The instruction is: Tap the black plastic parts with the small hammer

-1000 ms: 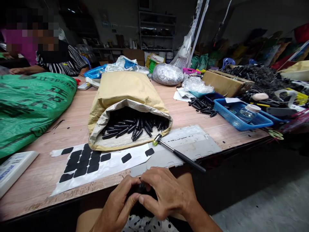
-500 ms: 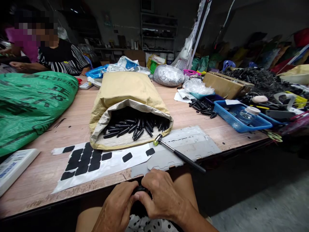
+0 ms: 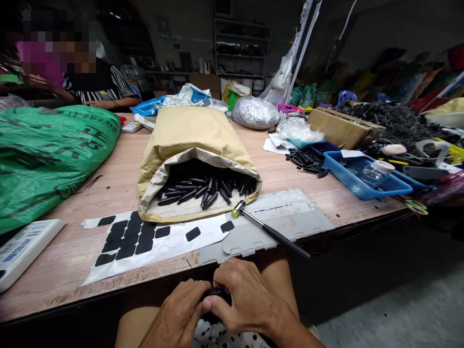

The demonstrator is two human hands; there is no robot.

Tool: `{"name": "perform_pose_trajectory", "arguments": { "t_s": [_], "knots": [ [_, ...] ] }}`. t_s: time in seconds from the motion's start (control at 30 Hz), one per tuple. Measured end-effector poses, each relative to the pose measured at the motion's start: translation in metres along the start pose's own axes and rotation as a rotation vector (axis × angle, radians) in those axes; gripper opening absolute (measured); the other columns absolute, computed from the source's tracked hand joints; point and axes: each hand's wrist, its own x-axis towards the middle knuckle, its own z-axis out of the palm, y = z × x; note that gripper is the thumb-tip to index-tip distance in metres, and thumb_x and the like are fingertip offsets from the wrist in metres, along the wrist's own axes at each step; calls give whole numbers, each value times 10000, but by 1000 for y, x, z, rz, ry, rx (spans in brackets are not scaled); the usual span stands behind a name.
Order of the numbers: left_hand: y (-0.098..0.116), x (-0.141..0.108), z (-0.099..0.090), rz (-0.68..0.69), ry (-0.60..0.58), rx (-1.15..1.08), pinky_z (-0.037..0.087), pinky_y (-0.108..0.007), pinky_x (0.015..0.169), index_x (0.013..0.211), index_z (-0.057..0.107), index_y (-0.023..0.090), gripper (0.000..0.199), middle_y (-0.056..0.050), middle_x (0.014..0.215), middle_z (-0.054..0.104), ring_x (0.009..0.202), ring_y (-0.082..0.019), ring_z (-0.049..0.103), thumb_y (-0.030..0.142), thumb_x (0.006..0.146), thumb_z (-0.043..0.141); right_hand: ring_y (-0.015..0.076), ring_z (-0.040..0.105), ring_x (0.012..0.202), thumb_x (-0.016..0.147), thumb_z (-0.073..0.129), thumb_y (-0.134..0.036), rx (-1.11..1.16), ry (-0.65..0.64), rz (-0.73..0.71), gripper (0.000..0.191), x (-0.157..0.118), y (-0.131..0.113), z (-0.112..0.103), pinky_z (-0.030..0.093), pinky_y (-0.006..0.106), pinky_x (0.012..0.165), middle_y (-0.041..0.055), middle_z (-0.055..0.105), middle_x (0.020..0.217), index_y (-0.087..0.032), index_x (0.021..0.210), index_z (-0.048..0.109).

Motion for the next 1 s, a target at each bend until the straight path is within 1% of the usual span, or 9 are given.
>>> {"name": "perform_pose_trajectory", "arguments": {
  "t_s": [0.07,0.17,0.27,0.33,0.47,0.63,0.77,0.87,1.0],
  "knots": [
    [1,-2,1,-53,-51,-130,438,-307,677,956,625,215,225,-59,840,662,749,-215,586,291,1006,418,141,518,727,849,689,-437,55,-24,-10,295,-1,1,-1,347,283,669,-25,578,748,-220,753,514],
    [6,-4,-1,-261,-97,-432,449,-301,794,1012,641,220,258,-60,934,685,886,-219,621,386,1018,443,131,524,715,804,728,-414,149,-52,-49,253,-3,4,-3,362,269,652,-32,582,770,-220,803,566],
    [12,-1,-5,-488,-92,-802,438,-300,823,1027,646,194,344,-43,843,684,865,-205,613,472,1023,444,132,556,762,805,732,-350,234,-13,-61,188,-4,11,-9,399,260,679,-28,608,829,-229,898,623],
    [15,2,-8,-567,-86,-1026,429,-301,792,1078,641,161,399,-50,797,688,798,-190,596,500,1021,438,138,565,779,838,704,-326,245,75,-36,151,-3,20,-17,421,267,700,-17,611,846,-233,939,640],
    [19,6,-13,-673,-98,-1334,424,-305,750,1177,617,102,443,-108,846,721,755,-185,613,490,1001,494,145,550,735,941,584,-332,135,372,102,135,2,45,-33,421,287,648,18,619,874,-226,974,660],
    [20,7,-17,-724,-98,-1488,435,-309,746,1191,603,82,386,-155,874,741,744,-194,655,408,998,528,168,560,760,944,571,-338,25,588,169,156,7,75,-45,454,315,699,37,652,914,-222,943,675],
    [16,7,-13,-718,-97,-1537,441,-305,743,1174,607,79,365,-171,898,747,746,-194,666,388,989,549,220,581,907,928,574,-315,-220,702,213,137,8,90,-47,459,366,833,45,671,946,-230,938,680],
    [13,8,-10,-704,-101,-1564,447,-304,733,1141,609,92,372,-170,894,750,735,-191,665,418,961,598,239,570,955,914,584,-302,-359,703,245,135,9,99,-45,452,382,867,46,679,985,-238,975,687],
    [14,10,-11,-711,-108,-1562,447,-293,733,1112,605,112,366,-150,893,747,730,-177,656,437,947,626,245,571,960,914,582,-298,-381,648,271,165,12,108,-40,459,382,861,57,676,980,-230,1017,692]
  ]
}}
